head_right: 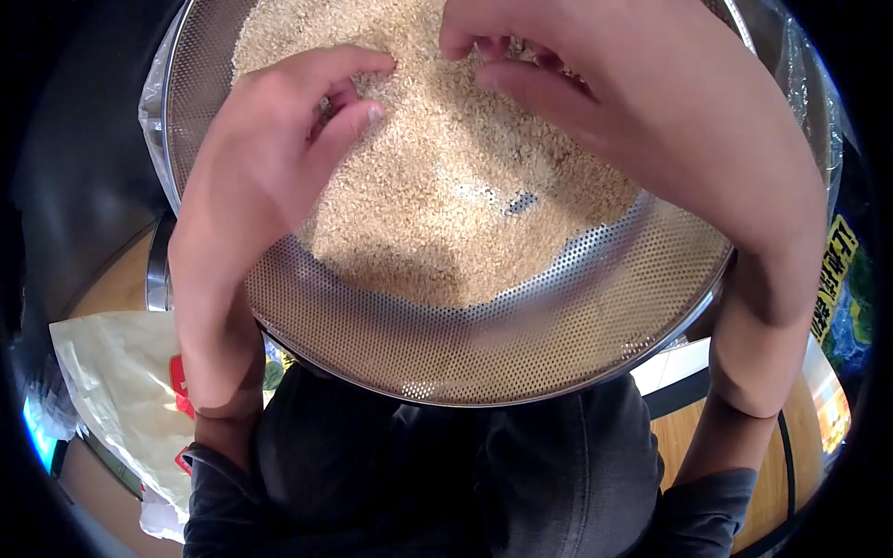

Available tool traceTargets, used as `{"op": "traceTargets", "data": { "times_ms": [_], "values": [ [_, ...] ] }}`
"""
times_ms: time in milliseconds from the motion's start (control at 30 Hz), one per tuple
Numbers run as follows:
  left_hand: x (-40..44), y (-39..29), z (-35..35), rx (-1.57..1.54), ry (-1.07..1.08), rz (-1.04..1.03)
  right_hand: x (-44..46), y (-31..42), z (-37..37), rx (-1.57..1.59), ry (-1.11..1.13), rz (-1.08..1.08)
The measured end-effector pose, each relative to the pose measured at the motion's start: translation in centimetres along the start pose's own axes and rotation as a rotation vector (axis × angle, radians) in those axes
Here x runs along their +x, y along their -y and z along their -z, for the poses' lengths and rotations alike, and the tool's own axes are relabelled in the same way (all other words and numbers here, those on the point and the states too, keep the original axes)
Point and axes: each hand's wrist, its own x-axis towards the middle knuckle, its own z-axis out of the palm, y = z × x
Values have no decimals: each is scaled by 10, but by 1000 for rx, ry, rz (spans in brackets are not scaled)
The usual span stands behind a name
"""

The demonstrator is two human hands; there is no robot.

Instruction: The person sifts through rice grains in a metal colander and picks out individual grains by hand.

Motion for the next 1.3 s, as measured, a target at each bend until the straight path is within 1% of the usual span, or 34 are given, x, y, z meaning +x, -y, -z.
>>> {"op": "traceTargets", "data": {
  "times_ms": [200,333,367,433,500,633,700,833,933,1100,1300],
  "values": [
    [1,-3,0,0,-3,22,0,-4,5,8,101,47],
    [0,-6,-1,28,22,50,-3,-22,6,139,152,106],
    [-1,-5,-1,35,45,31,-4,-23,7,158,159,114],
    [-5,-4,0,44,72,12,-4,-20,7,100,183,102],
    [-11,-4,5,113,216,15,-4,-17,6,68,183,100],
    [-14,-3,8,24,237,45,-4,-17,4,76,170,117],
    [-11,-5,5,38,51,55,-4,-18,3,83,166,121],
    [-11,-5,0,-17,31,37,-4,-17,4,95,161,128],
    [-10,-9,1,1,73,39,-4,-16,4,101,157,133],
    [-8,-9,-9,69,45,-18,-2,-17,3,110,148,139],
    [-6,-9,-9,124,38,-39,-3,-17,2,130,149,146]
  ]
}}
